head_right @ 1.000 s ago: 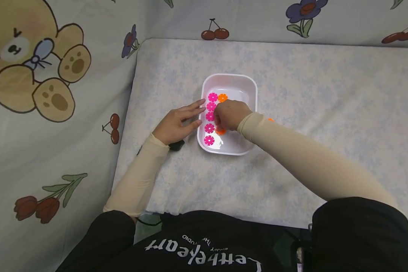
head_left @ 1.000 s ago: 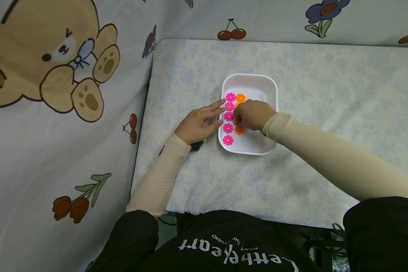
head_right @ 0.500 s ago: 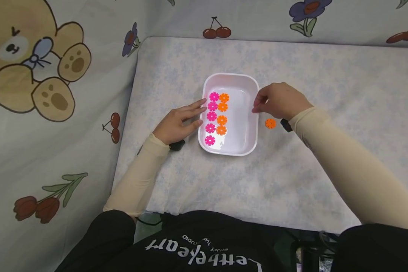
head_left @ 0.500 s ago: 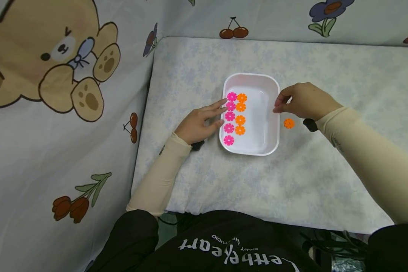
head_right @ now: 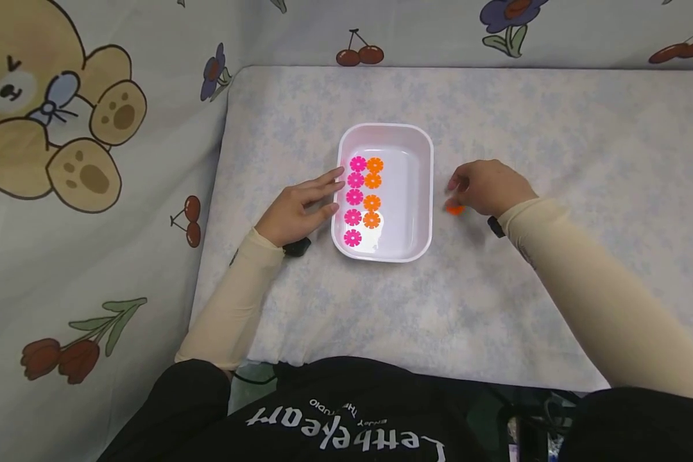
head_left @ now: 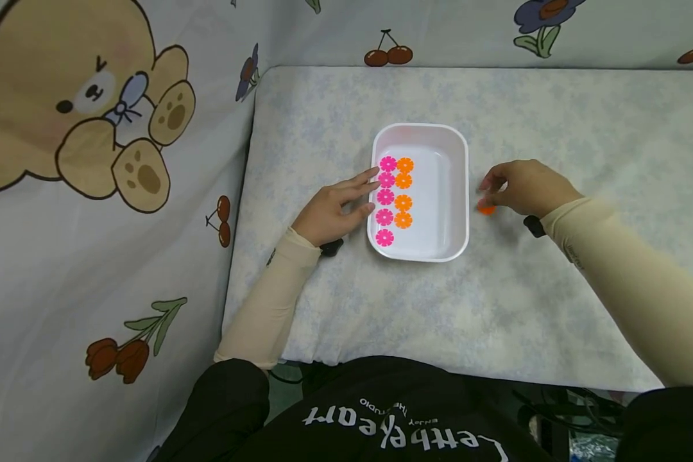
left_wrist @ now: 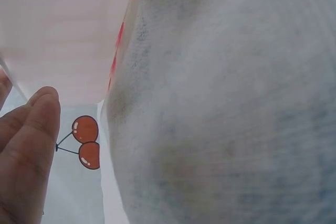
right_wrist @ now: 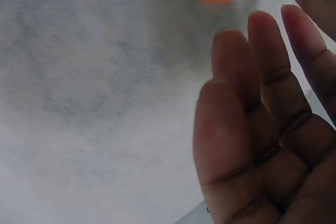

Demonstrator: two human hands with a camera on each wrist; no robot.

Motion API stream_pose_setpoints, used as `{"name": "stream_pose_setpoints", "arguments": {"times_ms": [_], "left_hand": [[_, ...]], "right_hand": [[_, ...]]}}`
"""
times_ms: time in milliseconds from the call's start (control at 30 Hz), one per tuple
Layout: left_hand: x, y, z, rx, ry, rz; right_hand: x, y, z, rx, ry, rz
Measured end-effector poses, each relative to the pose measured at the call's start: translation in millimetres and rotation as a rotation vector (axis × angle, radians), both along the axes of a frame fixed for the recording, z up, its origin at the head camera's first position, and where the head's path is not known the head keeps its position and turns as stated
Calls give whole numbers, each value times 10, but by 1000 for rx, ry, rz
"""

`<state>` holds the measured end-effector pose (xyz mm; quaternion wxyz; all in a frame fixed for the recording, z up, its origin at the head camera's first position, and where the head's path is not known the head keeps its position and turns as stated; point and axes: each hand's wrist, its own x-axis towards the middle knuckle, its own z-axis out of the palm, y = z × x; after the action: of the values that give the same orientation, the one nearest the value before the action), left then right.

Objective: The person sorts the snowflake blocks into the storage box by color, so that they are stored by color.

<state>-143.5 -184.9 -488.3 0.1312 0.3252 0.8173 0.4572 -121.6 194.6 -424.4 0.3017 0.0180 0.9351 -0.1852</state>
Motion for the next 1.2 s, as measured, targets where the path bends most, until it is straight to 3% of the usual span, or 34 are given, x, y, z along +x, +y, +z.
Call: {"name": "stream_pose_setpoints", "arguments": {"times_ms": [200,500,633,767,967,1067,1200], "left_hand": [[-4,-6,-3,3,5,-6],[-11,-12,3,-5,8,-9],[-14,-13,4,-10,17,-14],[-17,-16,-2,-13,17,-6],[-15,-19,-13,-15,6,-6],[-17,-20,-15,-20,8,-7],[-19,-12,-17,-12,18,-14]], "right_hand": [[32,23,-147,21,17,30],[14,18,-158,24,24,21],[-42,24,-21,24,22,39],[-127,-69,290,33,41,55],[-163,-543,725,44,166,130],[-169,-901,748,4,146,217],[-184,-1283,571,-44,77,348]]}}
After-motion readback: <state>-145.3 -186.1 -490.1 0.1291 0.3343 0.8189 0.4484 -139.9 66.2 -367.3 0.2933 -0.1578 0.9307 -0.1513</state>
